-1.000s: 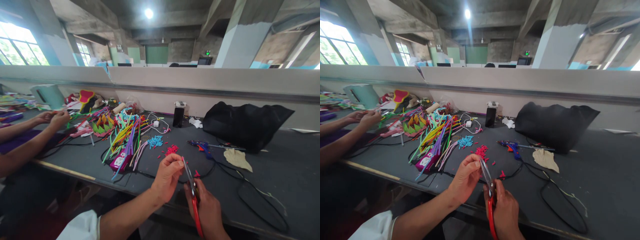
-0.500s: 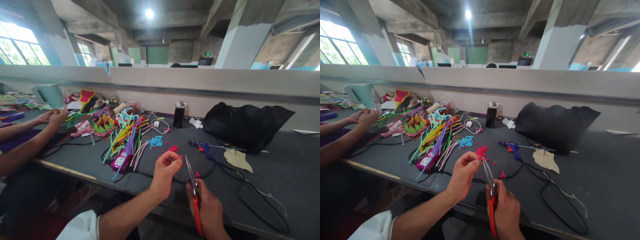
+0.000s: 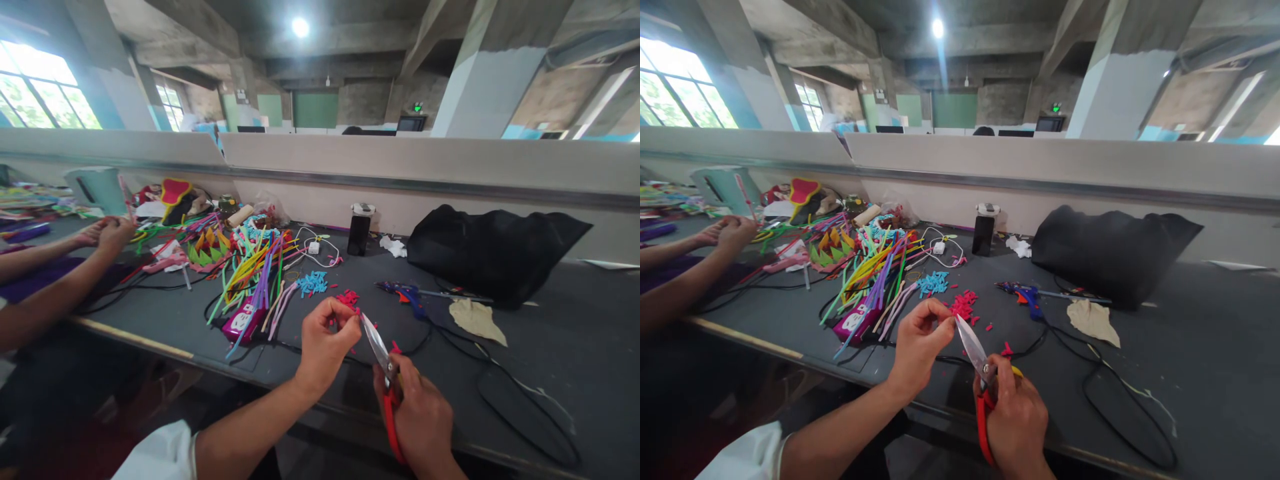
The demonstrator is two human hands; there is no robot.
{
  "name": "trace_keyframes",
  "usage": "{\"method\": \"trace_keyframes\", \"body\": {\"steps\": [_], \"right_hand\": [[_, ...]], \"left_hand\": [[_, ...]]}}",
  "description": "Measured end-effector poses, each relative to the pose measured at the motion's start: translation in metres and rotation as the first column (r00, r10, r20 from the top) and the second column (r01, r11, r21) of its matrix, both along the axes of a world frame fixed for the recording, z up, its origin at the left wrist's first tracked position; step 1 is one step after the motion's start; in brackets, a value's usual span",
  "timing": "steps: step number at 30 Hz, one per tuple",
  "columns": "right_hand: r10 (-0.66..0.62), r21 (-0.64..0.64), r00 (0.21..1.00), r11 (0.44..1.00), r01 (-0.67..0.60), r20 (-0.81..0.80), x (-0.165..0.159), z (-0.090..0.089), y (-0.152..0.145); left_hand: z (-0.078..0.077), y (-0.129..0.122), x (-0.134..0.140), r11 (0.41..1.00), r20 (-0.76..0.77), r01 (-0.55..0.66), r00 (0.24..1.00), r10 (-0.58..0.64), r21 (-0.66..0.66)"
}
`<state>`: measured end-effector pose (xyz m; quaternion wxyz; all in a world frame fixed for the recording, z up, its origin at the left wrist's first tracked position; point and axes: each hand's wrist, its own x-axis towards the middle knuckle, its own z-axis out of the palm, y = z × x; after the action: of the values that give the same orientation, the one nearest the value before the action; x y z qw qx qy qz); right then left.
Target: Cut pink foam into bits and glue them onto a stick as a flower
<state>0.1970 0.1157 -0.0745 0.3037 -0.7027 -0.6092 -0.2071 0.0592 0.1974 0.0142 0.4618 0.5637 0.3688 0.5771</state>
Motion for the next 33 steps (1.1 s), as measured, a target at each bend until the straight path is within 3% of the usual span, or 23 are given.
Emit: {"method": "trace_keyframes", "body": {"steps": [8,15,25,28,33], "right_hand": [[-0.032,0.008,0.993,0.999,0.031,0.110,0.004,-0.005,-0.001],[-0.039,0.055,0.987,0.998,0.031,0.157,0.008,0.000,0.000],[-0.062,0.039,0.974,0.998,0.055,0.218,0.014,-0.003,-0.006],[-0.055,-0.001,0.989,0.998,0.056,0.134,0.017,-0.007,-0.006],[-0.010,-0.164,0.974,0.986,-0.028,-0.227,0.022,-0.003,-0.005]], "left_hand": [[0.012,-0.004,-0.003,0.984,-0.173,-0.092,0.978,0.117,0.150],[0.007,-0.004,-0.003,0.928,-0.302,-0.136,0.921,0.247,0.346],[0.007,-0.005,-0.003,0.917,-0.354,-0.116,0.898,0.261,0.383],[0.003,0.000,0.000,0.897,-0.375,-0.094,0.886,0.274,0.433],[-0.018,0.027,0.004,0.910,-0.534,-0.022,0.804,0.263,0.414]]}}
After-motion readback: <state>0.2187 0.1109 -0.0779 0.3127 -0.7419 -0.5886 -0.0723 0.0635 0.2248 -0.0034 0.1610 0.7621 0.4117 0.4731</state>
